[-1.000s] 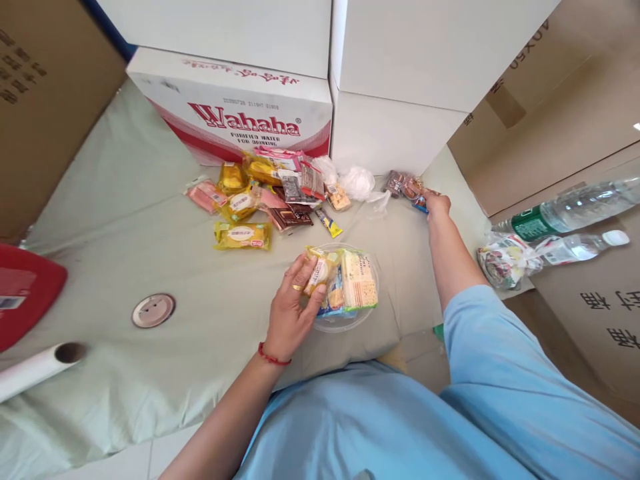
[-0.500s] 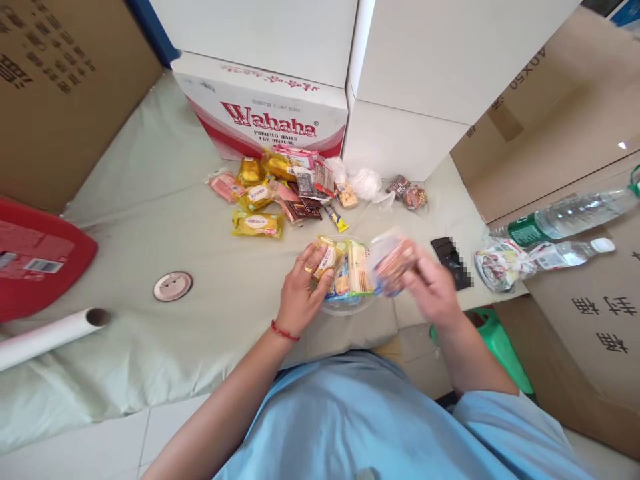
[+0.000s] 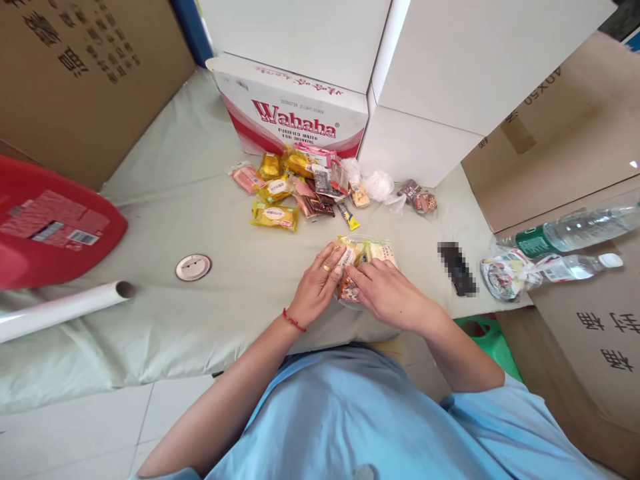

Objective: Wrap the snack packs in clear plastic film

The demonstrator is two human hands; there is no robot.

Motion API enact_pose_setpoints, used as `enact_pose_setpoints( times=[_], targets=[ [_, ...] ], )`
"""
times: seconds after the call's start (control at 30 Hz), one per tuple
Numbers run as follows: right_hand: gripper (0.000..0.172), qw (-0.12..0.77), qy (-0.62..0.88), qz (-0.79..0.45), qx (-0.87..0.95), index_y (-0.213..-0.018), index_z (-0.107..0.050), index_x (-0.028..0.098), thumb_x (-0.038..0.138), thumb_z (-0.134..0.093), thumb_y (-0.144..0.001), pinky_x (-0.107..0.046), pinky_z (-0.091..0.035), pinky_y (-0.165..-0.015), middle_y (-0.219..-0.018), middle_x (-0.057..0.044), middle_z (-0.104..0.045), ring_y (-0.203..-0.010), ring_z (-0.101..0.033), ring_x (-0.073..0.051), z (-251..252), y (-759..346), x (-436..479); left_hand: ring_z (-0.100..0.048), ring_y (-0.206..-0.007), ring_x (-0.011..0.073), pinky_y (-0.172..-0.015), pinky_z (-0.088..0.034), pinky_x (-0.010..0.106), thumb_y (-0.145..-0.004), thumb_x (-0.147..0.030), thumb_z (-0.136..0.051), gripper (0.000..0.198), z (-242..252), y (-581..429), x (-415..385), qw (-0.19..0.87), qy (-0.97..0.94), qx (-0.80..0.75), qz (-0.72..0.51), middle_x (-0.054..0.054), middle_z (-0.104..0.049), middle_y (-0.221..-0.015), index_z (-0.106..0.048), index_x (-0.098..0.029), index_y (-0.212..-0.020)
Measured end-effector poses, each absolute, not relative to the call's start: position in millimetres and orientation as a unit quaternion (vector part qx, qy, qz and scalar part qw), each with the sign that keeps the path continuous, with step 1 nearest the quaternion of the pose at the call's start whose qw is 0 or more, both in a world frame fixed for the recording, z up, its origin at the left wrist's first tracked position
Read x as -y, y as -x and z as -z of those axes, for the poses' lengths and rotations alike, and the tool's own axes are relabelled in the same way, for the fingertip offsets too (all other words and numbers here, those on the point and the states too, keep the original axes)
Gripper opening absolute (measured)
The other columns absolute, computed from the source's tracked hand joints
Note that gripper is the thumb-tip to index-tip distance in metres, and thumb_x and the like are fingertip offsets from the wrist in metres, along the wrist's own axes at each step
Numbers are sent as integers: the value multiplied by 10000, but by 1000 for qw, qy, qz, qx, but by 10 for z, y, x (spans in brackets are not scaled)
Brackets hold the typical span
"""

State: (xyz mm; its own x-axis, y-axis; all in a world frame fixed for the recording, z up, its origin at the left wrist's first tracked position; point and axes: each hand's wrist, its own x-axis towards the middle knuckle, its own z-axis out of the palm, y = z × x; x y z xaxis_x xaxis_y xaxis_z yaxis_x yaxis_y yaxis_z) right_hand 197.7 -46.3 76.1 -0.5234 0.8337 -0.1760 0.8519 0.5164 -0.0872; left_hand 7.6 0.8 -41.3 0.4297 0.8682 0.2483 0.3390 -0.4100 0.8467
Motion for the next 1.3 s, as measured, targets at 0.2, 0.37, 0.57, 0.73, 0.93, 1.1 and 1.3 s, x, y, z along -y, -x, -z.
enact_pose_setpoints(
  times=[0.2,0.37,0.57,0.73,0.93,1.1,1.3],
  targets=[
    [467,34,-453,75,-888,-1484,-488,96,250,-506,-1044,-470,-479,-912,-1151,-161,-646,-1059,-525,-315,-655,-2014,413,-417,-1534,206,-1285,-344,435,-1081,-412,-403,490,454,-54,-63,396,-748,-366,-386,96,-469,-1635,-515,-263,-1535],
    [471,-11,-475,56,-878,-1460,-507,80,279,-526,-1033,-499,-491,-935,-1165,-183,-652,-1061,-539,-324,-455,-1991,441,-456,-1507,225,-1264,-377,464,-1071,-392,-435,487,450,-105,-44,356,-744,-387,-412,118,-477,-1623,-504,-262,-1535],
    [503,-199,-510,3,-837,-1494,-513,195,338,-592,-1018,-533,-458,-1099,-1427,-178,-567,-1299,-490,-326,-322,-1988,592,-355,-1566,222,-1285,-328,476,-1088,-416,-377,555,353,-84,-92,328,-721,-412,-450,92,-385,-1688,-335,-292,-1628],
    [399,-283,-455,-40,-844,-1372,-626,269,235,-629,-974,-530,-425,-1153,-1297,-84,-690,-1294,-530,-290,-87,-2044,601,-461,-1502,214,-1255,-365,444,-1073,-422,-403,512,251,-142,-225,326,-779,-380,-378,95,-506,-1612,-481,-262,-1553],
    [315,-312,-468,-35,-826,-1187,-721,270,192,-594,-909,-471,-494,-1014,-1120,-61,-742,-1138,-620,-260,98,-2057,511,-551,-1406,256,-1280,-162,608,-1014,-363,-537,368,102,-189,-262,235,-827,-414,-299,55,-669,-1448,-666,-310,-1355],
    [266,-318,-474,-28,-821,-1112,-745,246,183,-594,-903,-460,-473,-1016,-1041,-55,-764,-1071,-626,-248,12,-2009,542,-561,-1387,253,-1271,-179,581,-1012,-375,-543,321,49,-194,-228,233,-827,-424,-288,50,-714,-1374,-711,-301,-1275],
    [297,-234,-543,2,-806,-1155,-757,281,221,-561,-940,-531,-393,-1102,-1111,-61,-768,-1134,-624,-270,77,-1993,543,-633,-1282,259,-1270,-156,623,-1018,-397,-525,302,110,-302,-318,239,-817,-425,-309,43,-751,-1295,-747,-313,-1204]
  ],
)
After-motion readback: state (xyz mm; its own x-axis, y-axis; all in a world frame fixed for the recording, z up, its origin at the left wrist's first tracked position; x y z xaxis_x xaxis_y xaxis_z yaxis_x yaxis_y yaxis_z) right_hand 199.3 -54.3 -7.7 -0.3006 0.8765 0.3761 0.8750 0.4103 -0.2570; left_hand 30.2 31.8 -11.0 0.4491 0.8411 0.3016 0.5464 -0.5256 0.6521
